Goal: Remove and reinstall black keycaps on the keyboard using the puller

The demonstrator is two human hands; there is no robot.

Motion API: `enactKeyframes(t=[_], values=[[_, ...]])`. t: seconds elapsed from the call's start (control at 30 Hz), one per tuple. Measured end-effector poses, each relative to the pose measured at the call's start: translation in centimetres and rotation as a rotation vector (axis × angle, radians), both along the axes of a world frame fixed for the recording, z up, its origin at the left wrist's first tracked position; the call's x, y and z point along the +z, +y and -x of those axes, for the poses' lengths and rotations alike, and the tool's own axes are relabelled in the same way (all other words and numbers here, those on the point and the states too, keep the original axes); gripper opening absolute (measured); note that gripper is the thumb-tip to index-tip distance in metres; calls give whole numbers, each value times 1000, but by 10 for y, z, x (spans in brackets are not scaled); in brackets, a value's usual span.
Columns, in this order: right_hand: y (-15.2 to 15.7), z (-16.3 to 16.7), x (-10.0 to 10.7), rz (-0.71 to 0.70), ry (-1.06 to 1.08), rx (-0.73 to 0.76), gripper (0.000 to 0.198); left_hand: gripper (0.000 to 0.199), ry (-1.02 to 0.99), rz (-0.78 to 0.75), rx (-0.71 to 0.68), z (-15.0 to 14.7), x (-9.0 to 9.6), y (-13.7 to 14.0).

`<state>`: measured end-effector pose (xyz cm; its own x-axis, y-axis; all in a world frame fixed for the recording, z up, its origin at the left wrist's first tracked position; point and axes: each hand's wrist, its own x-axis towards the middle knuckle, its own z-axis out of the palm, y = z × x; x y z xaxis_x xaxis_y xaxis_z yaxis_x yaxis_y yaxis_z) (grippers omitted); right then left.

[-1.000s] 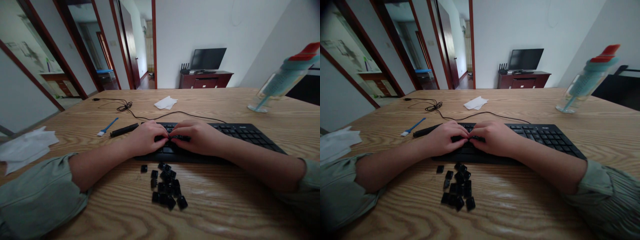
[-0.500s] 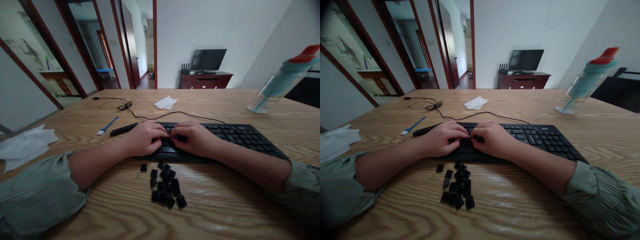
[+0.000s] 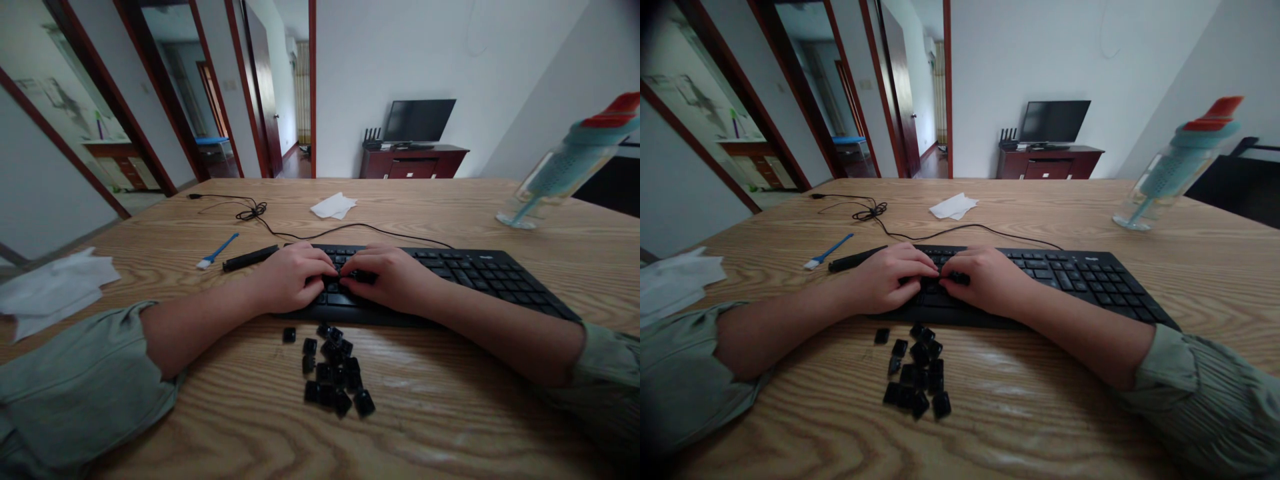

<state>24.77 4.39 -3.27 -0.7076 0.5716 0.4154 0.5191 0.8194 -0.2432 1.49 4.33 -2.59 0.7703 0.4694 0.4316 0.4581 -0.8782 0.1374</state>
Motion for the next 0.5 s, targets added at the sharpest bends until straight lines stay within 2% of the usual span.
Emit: enactKeyframes(t=[0.27,0.5], values=[[2,0,-2,-15,2,60,14,27,-12,-35,12,-1,-1,0],[2,-1,0,-1,-4,52,13,27,-17,-39,22,0,-1,-1]])
